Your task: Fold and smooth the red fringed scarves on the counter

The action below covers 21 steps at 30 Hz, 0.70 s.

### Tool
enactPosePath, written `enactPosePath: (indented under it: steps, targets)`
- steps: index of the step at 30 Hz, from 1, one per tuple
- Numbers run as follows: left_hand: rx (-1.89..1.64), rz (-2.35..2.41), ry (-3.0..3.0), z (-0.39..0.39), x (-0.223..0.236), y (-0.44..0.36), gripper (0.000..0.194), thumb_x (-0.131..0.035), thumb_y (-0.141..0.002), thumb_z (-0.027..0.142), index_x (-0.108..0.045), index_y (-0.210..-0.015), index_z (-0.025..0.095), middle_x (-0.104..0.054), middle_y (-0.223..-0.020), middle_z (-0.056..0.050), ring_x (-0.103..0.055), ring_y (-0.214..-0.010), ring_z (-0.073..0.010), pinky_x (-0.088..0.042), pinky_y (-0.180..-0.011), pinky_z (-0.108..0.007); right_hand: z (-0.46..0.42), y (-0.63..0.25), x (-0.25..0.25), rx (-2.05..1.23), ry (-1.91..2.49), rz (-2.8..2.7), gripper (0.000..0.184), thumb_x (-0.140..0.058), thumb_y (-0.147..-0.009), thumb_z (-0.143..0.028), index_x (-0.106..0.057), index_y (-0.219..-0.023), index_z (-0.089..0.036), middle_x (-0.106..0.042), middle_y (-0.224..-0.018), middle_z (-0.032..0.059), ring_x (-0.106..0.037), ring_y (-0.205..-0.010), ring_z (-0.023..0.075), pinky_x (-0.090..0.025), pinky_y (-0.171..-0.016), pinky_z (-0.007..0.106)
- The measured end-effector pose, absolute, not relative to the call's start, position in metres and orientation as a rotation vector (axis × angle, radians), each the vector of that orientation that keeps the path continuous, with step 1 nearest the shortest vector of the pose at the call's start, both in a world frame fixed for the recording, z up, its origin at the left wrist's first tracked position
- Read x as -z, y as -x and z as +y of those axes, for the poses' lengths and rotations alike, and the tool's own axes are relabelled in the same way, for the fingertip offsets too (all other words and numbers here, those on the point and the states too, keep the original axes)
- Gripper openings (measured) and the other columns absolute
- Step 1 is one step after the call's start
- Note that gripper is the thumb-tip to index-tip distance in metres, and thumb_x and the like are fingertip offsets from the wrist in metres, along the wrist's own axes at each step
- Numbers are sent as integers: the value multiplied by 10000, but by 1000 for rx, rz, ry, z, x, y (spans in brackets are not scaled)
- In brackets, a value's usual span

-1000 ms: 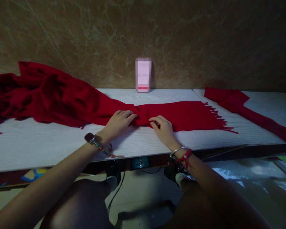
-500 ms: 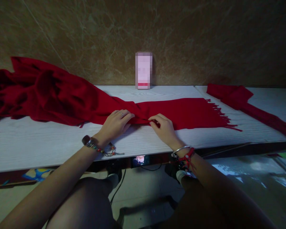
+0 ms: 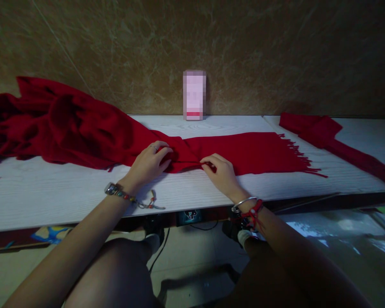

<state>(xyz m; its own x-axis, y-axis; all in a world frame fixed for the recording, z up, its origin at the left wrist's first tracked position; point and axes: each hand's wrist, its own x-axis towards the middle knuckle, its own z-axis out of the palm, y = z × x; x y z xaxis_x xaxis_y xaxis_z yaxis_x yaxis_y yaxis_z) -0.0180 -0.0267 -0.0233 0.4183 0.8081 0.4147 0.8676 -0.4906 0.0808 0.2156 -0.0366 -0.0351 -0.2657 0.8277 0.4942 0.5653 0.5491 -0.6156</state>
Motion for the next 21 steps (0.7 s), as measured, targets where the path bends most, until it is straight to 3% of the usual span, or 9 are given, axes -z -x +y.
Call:
enactPosePath:
  steps: [8, 13, 18, 21]
  targets:
    - [441, -1604, 2513, -27, 22, 19, 299, -455, -834, 215, -591, -1092, 150, -612, -1097, -116, -598, -947, -232, -505, -748, -335, -37, -215, 34, -402, 1138, -1969, 160, -542, -751, -85, -627, -760, -220, -639, -784, 7, -584, -731, 152, -451, -666, 293]
    - [504, -1574, 2350, -26, 19, 19, 274, -379, -841, 159, -628, -955, 172, -660, -910, -94, -611, -860, -234, -472, -784, -381, -36, -214, 35, -404, 1148, -1963, 164, -543, -747, -83, -629, -760, -223, -637, -781, 1, -581, -726, 151, -449, -661, 290]
    - [751, -1540, 2263, -34, 8, 23, 253, -356, -843, 200, -606, -881, 188, -635, -886, -86, -579, -843, -220, -457, -795, -369, -36, -215, 36, -381, 1132, -1963, 162, -553, -746, -82, -631, -766, -223, -640, -784, 3, -587, -735, 154, -457, -673, 292]
    - [529, -1395, 2512, -33, 7, 27, 203, -390, -763, 199, -593, -765, 193, -612, -765, -63, -568, -736, -198, -457, -701, -322, -36, -215, 36, -363, 1117, -1975, 163, -543, -755, -78, -631, -776, -213, -639, -791, 13, -593, -744, 157, -461, -681, 291]
